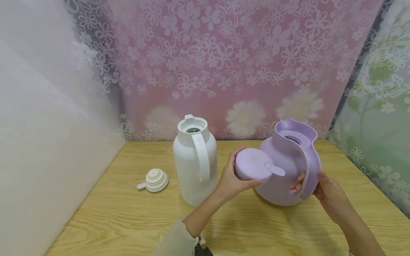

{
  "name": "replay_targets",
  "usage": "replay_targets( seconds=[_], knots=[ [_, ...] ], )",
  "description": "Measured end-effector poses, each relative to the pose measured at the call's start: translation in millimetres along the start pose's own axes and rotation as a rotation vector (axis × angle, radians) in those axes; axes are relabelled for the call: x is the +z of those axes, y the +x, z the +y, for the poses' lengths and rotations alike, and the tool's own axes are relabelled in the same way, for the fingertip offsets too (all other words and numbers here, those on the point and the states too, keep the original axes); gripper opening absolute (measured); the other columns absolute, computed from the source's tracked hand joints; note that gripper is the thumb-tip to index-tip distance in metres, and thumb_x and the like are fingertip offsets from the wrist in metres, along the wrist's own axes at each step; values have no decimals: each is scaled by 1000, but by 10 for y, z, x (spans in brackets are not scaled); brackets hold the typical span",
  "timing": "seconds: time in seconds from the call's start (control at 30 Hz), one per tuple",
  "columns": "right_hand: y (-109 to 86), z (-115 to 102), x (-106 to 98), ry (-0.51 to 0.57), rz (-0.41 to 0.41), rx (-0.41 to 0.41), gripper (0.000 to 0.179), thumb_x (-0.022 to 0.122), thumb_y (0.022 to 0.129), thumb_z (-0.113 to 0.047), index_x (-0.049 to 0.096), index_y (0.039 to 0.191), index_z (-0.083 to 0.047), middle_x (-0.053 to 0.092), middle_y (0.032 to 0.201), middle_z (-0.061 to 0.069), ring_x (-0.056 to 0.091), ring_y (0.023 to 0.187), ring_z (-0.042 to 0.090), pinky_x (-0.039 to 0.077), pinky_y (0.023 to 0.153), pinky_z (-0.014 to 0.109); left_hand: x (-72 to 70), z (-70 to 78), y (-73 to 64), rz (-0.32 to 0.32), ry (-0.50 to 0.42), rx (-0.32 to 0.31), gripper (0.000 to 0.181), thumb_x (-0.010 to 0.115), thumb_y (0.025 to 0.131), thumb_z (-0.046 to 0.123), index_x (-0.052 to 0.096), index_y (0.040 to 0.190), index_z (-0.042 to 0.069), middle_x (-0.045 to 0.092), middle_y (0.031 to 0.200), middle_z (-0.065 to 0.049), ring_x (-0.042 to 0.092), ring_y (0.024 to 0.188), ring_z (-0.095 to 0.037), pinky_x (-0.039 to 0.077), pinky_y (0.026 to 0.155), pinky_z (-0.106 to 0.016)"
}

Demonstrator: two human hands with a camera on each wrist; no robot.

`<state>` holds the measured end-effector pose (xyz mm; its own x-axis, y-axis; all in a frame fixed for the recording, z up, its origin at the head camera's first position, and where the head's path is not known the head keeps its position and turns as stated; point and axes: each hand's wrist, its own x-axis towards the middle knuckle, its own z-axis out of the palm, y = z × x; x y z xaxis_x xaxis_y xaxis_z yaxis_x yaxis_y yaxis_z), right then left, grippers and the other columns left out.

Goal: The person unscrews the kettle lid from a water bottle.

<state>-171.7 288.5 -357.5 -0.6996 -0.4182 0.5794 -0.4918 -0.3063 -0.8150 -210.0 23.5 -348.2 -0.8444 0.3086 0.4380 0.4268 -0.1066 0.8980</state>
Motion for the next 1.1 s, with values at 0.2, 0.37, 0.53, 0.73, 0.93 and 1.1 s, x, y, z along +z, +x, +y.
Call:
replay_targets(
  seconds=[0.2, 0.37, 0.53, 0.73, 0.93, 1.1],
  knots=[
    [-2, 1, -5, -5, -4, 4, 52, 3, 102, -13, 51, 107, 9, 62, 94, 15, 61, 95, 26, 46, 79, 29, -49, -95, -71, -22, 38, 0, 87, 81, 68, 6, 33, 137, 28, 43, 128, 6, 48, 111, -14, 44, 85, -31],
    [-2, -15, 6, -27, -5, 21, 51, 4, 102, -13, 51, 107, 7, 61, 93, 13, 61, 95, 25, 46, 79, 29, -99, -162, -118, -37, 54, -31, 88, 81, 69, 8, 32, 138, 32, 42, 129, 8, 47, 111, -14, 44, 85, -31],
    [4, -26, 5, -34, -5, 23, 51, 5, 102, -14, 50, 106, 8, 61, 92, 13, 61, 95, 26, 47, 79, 29, -144, -212, -156, -64, 59, -70, 86, 80, 70, 9, 31, 138, 28, 43, 129, 5, 48, 110, -16, 44, 84, -30],
    [5, -31, 7, -43, 8, 38, 51, 5, 102, -15, 51, 106, 6, 62, 92, 12, 61, 95, 25, 47, 78, 28, -172, -239, -177, -76, 75, -92, 83, 80, 70, 10, 33, 138, 23, 43, 129, 2, 48, 110, -17, 43, 85, -31],
    [-5, -18, -7, -24, 14, 33, 52, 5, 102, -14, 52, 106, 7, 62, 92, 13, 61, 95, 25, 47, 78, 29, -179, -281, -199, -62, 119, -90, 82, 81, 69, 12, 33, 136, 18, 44, 128, 1, 47, 111, -18, 42, 87, -32],
    [-8, -9, -13, -23, 9, 32, 52, 5, 102, -14, 51, 107, 7, 62, 92, 13, 61, 95, 25, 47, 79, 28, -189, -302, -209, -70, 147, -95, 86, 81, 68, 8, 33, 138, 20, 43, 130, 0, 47, 111, -18, 41, 87, -32]
  ],
)
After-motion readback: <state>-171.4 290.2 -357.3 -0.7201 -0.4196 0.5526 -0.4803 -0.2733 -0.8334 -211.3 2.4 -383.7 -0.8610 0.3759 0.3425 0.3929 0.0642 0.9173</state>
